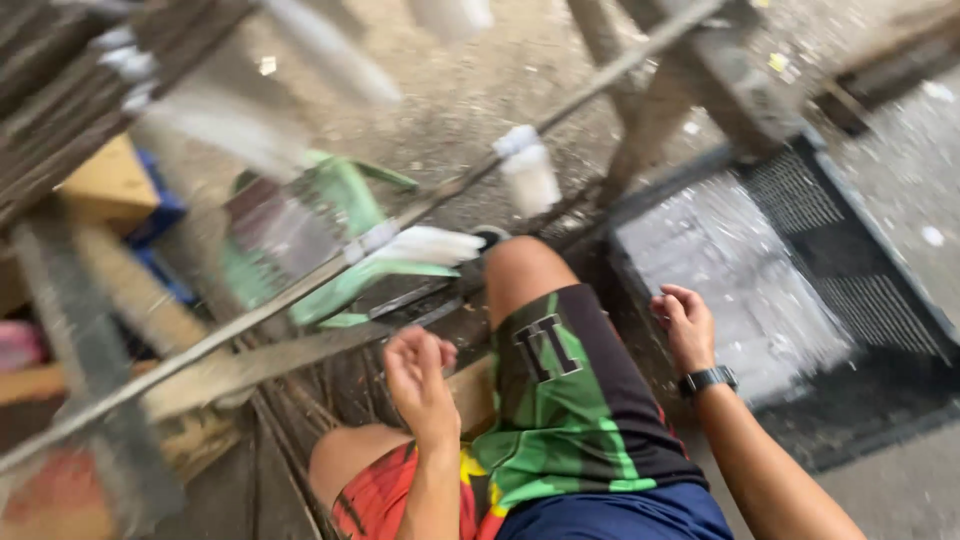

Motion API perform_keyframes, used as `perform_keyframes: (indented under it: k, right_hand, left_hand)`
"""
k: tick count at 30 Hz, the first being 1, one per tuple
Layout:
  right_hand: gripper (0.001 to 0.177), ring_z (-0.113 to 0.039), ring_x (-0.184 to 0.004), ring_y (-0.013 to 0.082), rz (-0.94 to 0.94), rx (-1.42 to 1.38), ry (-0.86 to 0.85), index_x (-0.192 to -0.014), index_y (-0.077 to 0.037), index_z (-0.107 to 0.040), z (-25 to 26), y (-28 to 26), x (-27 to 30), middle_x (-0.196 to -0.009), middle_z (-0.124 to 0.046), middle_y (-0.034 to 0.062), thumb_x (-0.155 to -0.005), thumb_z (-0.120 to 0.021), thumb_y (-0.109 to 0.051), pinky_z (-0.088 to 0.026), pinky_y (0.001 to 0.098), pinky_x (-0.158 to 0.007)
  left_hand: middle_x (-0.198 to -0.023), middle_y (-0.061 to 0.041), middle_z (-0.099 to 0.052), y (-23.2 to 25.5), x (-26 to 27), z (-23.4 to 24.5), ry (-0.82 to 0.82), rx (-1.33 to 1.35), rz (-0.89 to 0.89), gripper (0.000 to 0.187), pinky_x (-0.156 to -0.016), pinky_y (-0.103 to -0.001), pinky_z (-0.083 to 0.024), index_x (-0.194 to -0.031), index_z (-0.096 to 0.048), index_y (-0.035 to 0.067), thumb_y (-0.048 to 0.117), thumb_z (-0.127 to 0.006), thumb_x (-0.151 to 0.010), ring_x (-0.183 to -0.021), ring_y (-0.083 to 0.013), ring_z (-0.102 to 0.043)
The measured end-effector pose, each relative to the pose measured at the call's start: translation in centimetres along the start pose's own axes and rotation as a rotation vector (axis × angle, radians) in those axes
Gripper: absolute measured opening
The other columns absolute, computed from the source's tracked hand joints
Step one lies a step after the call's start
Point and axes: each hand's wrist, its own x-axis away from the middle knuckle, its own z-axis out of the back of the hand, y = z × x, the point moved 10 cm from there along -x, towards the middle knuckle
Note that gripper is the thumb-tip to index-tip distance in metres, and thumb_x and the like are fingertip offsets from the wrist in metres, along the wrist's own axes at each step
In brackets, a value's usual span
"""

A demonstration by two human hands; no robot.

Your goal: The person is removing bundles of candles from a drying rack using a wooden stick, then manually inserting the bundles into clear plastic bags and placing the finished products into a plastic crate.

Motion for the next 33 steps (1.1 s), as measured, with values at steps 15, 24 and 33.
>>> perform_keyframes:
  k: [15, 24, 33]
  right_hand:
    - [0.035, -0.054, -0.100, 0.0323, 1.674, 0.455, -0.555, -0.109, -0.004, -0.054, -18.1, -36.4, 29.1, -0.103, -0.058, 0.0117, -0.075, -0.055, -0.010, -0.039, 0.0415, -0.086]
    - [0.018, -0.055, -0.082, 0.0181, 1.846, 0.720, -0.180, -0.096, -0.015, -0.060, -20.9, -34.8, 28.1, -0.087, -0.062, -0.0013, -0.078, -0.059, -0.014, -0.035, 0.0318, -0.076]
    - [0.022, -0.053, -0.093, 0.0209, 1.636, 0.665, -0.238, -0.103, -0.017, -0.062, -18.2, -37.2, 25.4, -0.100, -0.062, 0.0020, -0.082, -0.055, -0.013, -0.031, 0.0340, -0.082]
  left_hand:
    - [-0.060, -0.009, -0.060, 4.2, -3.6, -8.7, -0.537, 0.234, 0.095, 0.021, -0.049, -0.025, -0.049, -0.084, -0.063, 0.005, 0.020, -0.070, -0.070, -0.053, -0.0127, -0.058]
    - [-0.062, -0.007, -0.051, 6.6, 1.4, -5.7, -0.759, 0.787, 0.451, 0.018, -0.048, -0.027, -0.044, -0.089, -0.046, 0.004, 0.013, -0.056, -0.080, -0.050, -0.0184, -0.052]
    - [-0.065, -0.005, -0.054, 12.6, -2.3, 5.5, -0.429, 0.840, 0.191, 0.022, -0.050, -0.028, -0.047, -0.083, -0.047, 0.006, 0.018, -0.062, -0.072, -0.052, -0.0170, -0.054]
